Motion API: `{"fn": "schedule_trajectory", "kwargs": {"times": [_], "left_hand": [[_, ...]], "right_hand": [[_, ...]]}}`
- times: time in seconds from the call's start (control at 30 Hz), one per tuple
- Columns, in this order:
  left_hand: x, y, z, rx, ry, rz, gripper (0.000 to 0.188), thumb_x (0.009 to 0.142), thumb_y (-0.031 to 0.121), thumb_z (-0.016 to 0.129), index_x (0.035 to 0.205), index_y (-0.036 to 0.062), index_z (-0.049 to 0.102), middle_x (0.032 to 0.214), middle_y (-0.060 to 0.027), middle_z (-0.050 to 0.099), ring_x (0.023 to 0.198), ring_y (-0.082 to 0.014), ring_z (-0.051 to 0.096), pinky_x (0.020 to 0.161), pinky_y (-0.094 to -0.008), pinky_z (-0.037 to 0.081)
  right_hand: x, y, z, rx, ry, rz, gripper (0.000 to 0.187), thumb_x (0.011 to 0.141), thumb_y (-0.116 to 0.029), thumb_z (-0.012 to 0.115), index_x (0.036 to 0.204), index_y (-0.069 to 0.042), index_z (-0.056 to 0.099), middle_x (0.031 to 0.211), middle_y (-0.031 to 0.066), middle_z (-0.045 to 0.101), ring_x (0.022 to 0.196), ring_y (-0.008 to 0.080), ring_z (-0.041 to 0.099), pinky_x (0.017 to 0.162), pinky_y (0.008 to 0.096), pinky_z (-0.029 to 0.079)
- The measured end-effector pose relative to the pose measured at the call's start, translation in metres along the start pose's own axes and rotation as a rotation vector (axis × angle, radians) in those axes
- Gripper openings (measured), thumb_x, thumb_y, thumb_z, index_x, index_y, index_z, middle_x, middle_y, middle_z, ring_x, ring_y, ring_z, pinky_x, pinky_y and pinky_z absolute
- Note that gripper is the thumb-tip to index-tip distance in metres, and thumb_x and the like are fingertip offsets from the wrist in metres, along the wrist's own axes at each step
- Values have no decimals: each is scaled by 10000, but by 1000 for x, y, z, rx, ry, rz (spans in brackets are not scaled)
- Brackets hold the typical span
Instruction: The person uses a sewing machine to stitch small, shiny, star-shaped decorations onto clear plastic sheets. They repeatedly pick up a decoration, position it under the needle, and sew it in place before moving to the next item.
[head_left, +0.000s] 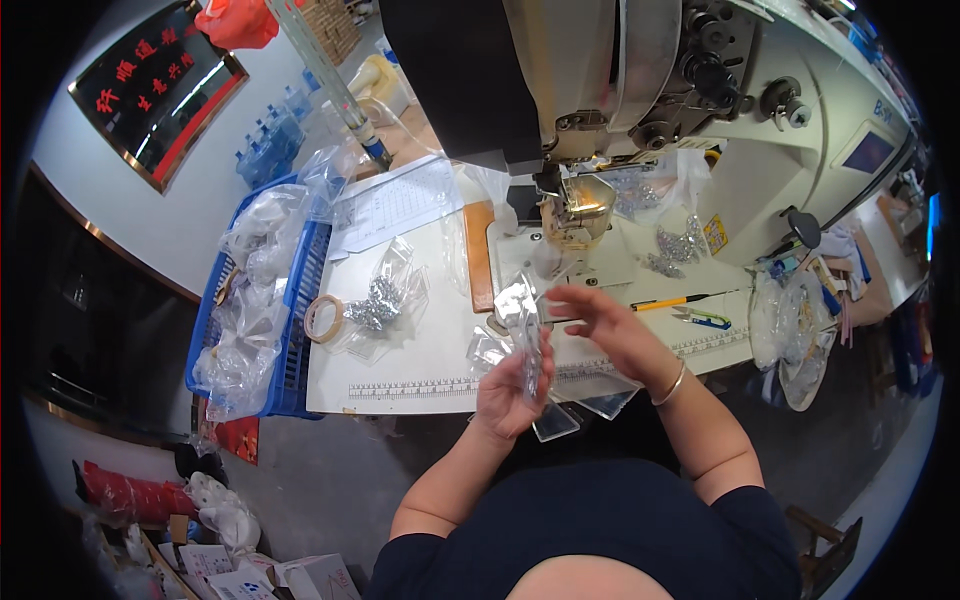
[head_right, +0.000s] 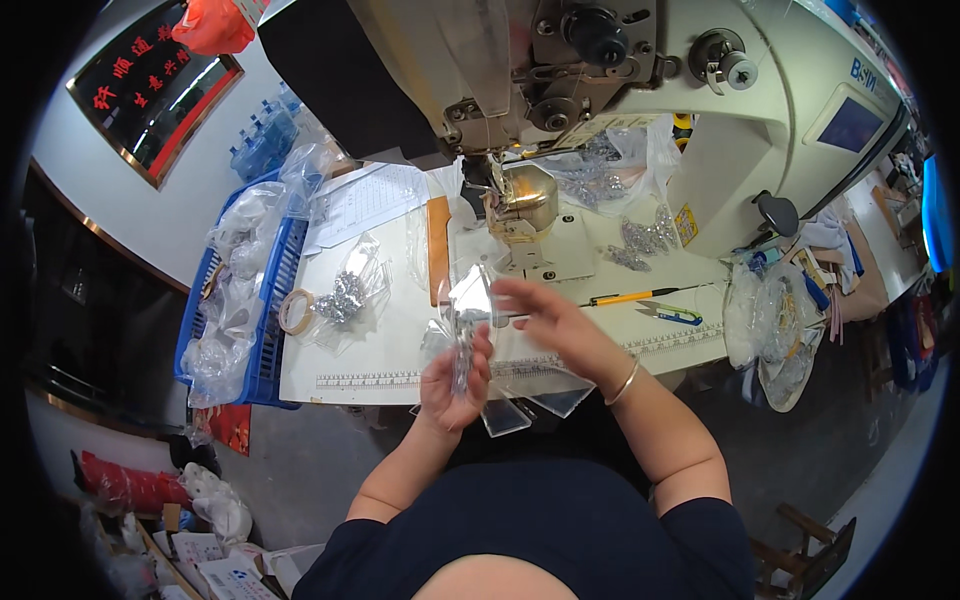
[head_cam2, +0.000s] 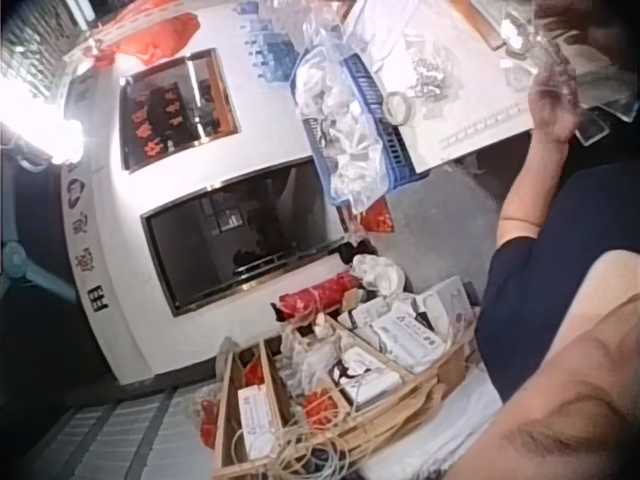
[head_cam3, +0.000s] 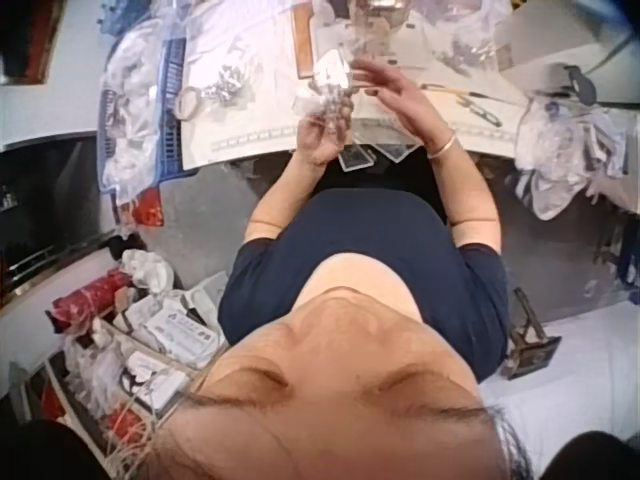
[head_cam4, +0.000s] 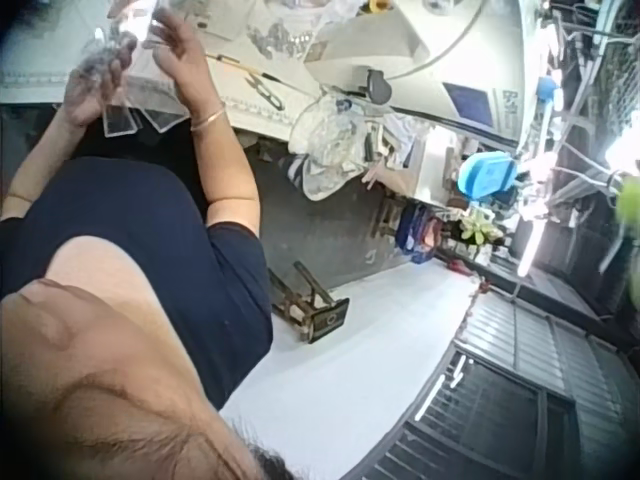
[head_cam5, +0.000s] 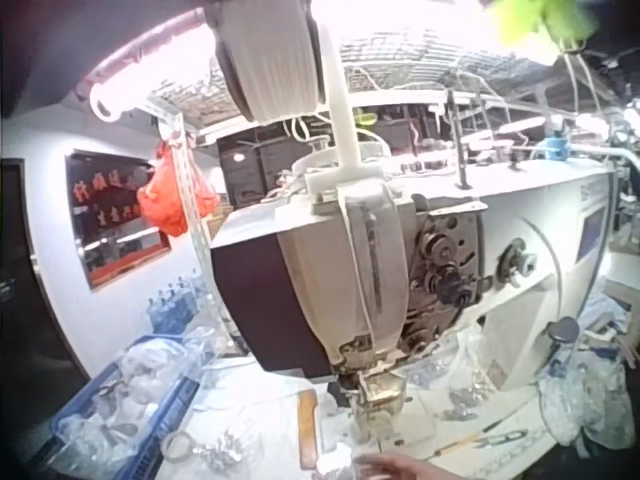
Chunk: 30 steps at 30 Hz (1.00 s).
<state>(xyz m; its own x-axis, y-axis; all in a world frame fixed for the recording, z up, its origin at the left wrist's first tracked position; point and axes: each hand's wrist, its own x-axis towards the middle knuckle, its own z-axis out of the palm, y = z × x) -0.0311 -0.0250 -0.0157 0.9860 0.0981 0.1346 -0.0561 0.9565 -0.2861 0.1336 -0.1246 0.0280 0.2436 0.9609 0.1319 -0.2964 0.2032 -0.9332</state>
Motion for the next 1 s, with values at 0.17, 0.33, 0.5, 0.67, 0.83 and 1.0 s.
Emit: {"fn": "schedule_trajectory", "kwargs": {"times": [0.17, 0.33, 0.5, 0.67, 0.83, 1.0], "left_hand": [[1, -14, -8, 337, 139, -228, 442, 903, 230, 475, 1237, -52, 408, 1041, -233, 560, 902, -372, 619, 781, -365, 557], [-10, -4, -2, 994, 351, 17, 490, 885, 197, 521, 1300, -11, 364, 1241, -196, 475, 1124, -313, 502, 919, -378, 462], [-16, -9, 23, 1455, -9, 440, 603, 856, 170, 557, 1368, -7, 294, 1349, -131, 396, 1257, -253, 387, 1048, -364, 280], [-5, -17, 12, 901, 48, 280, 409, 938, 78, 430, 1341, 100, 368, 1322, -133, 431, 1233, -213, 415, 1042, -400, 341], [-6, -36, -5, 796, 232, 455, 422, 948, 43, 367, 1355, 150, 341, 1368, -78, 386, 1230, -216, 421, 1049, -402, 348], [-7, -36, -8, 707, 215, 395, 445, 955, 137, 352, 1389, 157, 255, 1393, -66, 348, 1265, -239, 372, 1070, -441, 291]], "right_hand": [[-4, -6, 11, -193, -219, -7, 220, 756, -56, 675, 968, -30, 623, 1108, 101, 583, 1012, 161, 524, 853, 317, 410], [-10, -35, 22, -457, 0, 18, 178, 767, -78, 695, 910, 2, 627, 807, 34, 640, 743, 80, 579, 675, 229, 474], [0, -52, 19, -577, 18, -72, 239, 741, -147, 737, 919, -17, 643, 689, 24, 612, 626, 60, 535, 574, 232, 437], [10, -44, 32, -991, -116, -299, 328, 765, -210, 691, 1044, -51, 624, 766, 107, 603, 644, 205, 574, 605, 297, 454], [9, -37, 8, -875, -172, -134, 461, 738, -187, 697, 1145, -38, 540, 821, 97, 579, 712, 241, 585, 654, 320, 469], [8, -41, 9, -1119, -54, -300, 322, 707, -128, 714, 991, -52, 584, 941, 95, 545, 828, 251, 569, 722, 336, 460]]}}
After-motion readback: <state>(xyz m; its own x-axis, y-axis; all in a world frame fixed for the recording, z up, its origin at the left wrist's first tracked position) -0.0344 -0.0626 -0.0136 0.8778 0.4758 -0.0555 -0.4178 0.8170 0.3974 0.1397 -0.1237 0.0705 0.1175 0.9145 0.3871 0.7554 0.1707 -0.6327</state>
